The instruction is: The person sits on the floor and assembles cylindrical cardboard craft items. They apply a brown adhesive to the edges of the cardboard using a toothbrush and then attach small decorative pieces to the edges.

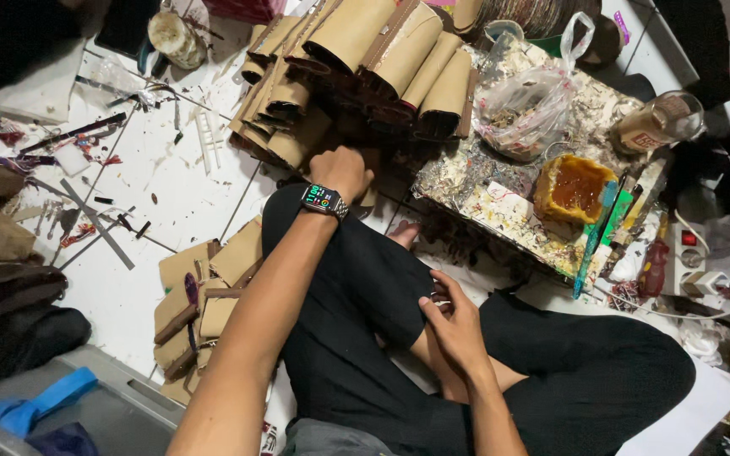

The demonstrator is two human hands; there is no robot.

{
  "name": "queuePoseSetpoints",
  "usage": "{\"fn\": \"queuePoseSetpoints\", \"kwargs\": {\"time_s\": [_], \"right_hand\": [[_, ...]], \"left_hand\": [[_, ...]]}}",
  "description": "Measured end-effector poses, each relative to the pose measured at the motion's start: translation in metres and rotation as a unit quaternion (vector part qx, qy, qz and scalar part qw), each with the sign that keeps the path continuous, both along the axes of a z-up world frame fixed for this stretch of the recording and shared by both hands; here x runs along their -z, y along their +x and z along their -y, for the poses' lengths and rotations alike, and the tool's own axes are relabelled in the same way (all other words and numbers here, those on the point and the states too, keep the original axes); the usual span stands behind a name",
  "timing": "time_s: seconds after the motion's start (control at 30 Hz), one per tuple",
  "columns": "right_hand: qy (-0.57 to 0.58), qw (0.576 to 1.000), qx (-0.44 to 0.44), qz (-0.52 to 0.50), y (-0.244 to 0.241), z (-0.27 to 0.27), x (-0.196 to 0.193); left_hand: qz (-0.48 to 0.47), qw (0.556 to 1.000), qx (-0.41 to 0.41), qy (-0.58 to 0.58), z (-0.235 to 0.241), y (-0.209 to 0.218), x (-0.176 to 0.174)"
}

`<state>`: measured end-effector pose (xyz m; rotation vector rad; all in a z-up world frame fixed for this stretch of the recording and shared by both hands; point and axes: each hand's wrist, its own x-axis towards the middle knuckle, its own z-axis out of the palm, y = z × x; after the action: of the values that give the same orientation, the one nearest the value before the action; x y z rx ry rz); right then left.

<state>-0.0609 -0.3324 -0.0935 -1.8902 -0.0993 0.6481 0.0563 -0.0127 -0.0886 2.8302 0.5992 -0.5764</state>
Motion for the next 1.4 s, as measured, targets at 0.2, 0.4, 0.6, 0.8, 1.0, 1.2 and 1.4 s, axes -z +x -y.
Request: {"fn": "queuePoseSetpoints", "kwargs": {"time_s": [0.2,0.4,0.6,0.8,1.0,1.2,1.4], "right_hand": [[0.017,0.999,0.02,-0.038,0.002,0.002,-0.007],[0.014,0.999,0.022,-0.04,0.003,0.002,-0.011],[0.011,1.0,0.024,-0.008,-0.001,0.002,-0.014],[0.021,1.0,0.009,0.019,-0.002,0.012,0.031],[-0.034,0.998,-0.035,0.033,-0.007,0.007,0.011],[-0.064,0.997,-0.045,0.026,-0.008,0.004,0.016],[-0.067,0.997,-0.031,0.031,-0.014,0.0,0.011]], "left_hand": [[0.023,0.998,0.049,0.03,-0.007,0.013,0.056],[-0.067,0.996,0.058,0.002,0.006,0.007,0.03],[0.047,0.997,0.051,0.025,-0.007,0.028,0.083],[0.085,0.993,0.049,0.066,0.008,0.016,0.068],[0.18,0.981,0.055,0.047,0.055,-0.103,-0.056],[0.404,0.901,0.157,-0.029,0.073,-0.195,-0.062],[0.53,0.822,-0.137,-0.16,-0.011,-0.245,-0.038]]}}
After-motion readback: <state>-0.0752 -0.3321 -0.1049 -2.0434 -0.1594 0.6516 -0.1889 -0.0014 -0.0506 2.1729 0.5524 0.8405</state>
